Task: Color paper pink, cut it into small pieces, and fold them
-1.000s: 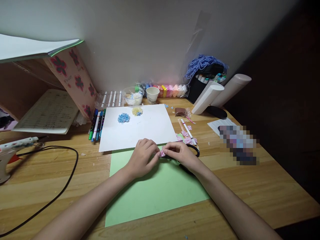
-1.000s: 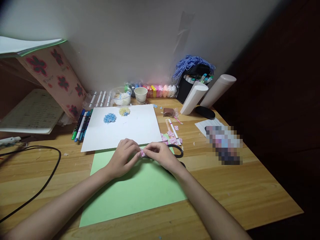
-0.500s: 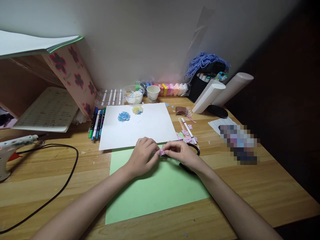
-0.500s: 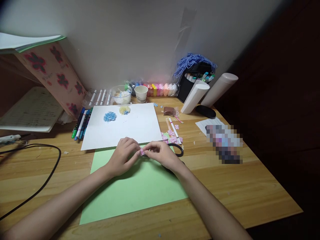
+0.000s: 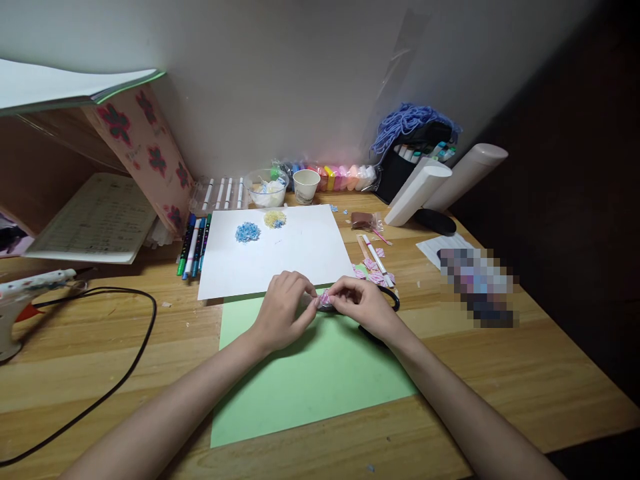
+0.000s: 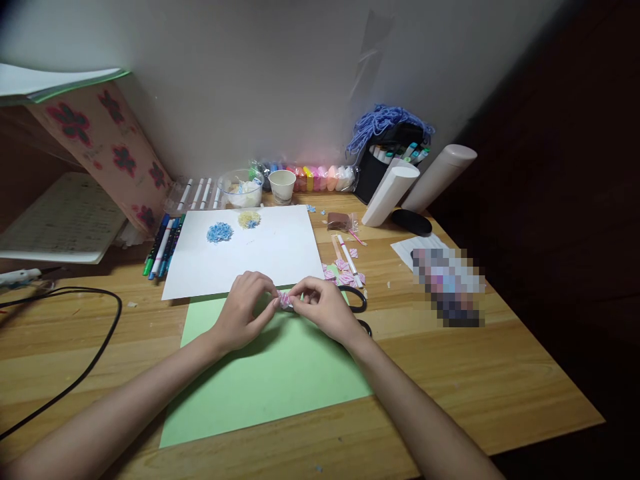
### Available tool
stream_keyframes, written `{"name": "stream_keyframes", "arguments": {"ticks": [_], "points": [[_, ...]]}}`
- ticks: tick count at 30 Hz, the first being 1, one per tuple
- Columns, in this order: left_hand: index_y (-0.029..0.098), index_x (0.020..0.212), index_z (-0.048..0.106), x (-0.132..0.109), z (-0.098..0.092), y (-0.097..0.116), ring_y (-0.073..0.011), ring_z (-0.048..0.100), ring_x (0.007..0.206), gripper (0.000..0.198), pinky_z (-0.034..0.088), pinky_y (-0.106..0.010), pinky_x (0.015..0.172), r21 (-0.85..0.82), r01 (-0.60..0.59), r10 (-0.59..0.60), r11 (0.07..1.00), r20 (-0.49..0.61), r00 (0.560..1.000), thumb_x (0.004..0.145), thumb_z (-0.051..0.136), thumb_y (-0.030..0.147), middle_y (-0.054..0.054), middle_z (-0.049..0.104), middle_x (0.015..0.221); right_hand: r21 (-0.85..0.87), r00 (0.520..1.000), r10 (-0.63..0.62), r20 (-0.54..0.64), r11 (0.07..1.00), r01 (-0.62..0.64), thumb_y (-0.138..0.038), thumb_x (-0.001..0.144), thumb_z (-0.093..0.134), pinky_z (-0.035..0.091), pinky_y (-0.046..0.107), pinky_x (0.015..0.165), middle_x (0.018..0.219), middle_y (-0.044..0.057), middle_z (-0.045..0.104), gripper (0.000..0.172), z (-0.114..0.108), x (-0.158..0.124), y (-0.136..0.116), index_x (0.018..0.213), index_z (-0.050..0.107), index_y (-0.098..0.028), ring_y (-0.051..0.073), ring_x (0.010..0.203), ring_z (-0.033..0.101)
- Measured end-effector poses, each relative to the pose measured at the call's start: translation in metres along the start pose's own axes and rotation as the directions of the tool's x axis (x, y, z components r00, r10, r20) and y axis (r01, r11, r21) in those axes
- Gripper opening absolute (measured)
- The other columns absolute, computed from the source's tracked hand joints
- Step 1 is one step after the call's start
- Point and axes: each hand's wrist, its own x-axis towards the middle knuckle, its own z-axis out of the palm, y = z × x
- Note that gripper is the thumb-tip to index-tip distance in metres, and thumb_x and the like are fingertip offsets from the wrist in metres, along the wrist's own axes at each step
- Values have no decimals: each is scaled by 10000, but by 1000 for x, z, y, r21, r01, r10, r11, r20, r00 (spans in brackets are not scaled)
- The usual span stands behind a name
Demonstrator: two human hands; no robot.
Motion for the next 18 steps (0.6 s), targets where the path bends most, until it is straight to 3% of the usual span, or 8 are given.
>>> {"name": "stream_keyframes", "arguments": {"ticks": [2, 4, 7, 18], "points": [[176, 839, 492, 0, 0, 0, -187, 471, 784, 91, 358, -341, 711, 0, 11, -11, 1000, -29, 1000, 889, 497, 251, -46, 574, 825, -62, 989, -91, -117, 995, 84, -273, 774, 638, 285, 249, 495, 646, -15, 537, 120, 2, -2, -2, 729, 635, -162, 98, 535, 369], [180, 800, 487, -1, -1, 1, -181, 465, 747, 122, 345, -338, 689, 5, -28, 28, 1000, 15, 1000, 892, 488, 260, -34, 572, 774, -157, 958, -219, -183, 969, 192, -211, 780, 632, 327, 251, 525, 703, 2, 565, 82, 5, -4, -4, 711, 619, -169, 110, 584, 425], [180, 805, 511, -1, -1, 2, -183, 475, 745, 133, 337, -342, 691, 10, -102, 100, 995, 104, 990, 899, 471, 265, -31, 596, 772, -254, 924, -346, -163, 919, 300, -153, 790, 621, 363, 255, 563, 726, 12, 571, 68, 11, -7, -7, 725, 620, -172, 126, 639, 475], [172, 787, 524, 0, 2, -2, -179, 458, 711, 191, 328, -339, 660, 74, -110, 103, 991, 98, 990, 917, 384, 184, -39, 591, 742, -224, 940, -321, -117, 930, 290, -181, 803, 637, 367, 245, 533, 729, 15, 569, 65, 13, -9, -7, 738, 632, -178, 127, 638, 483]]}}
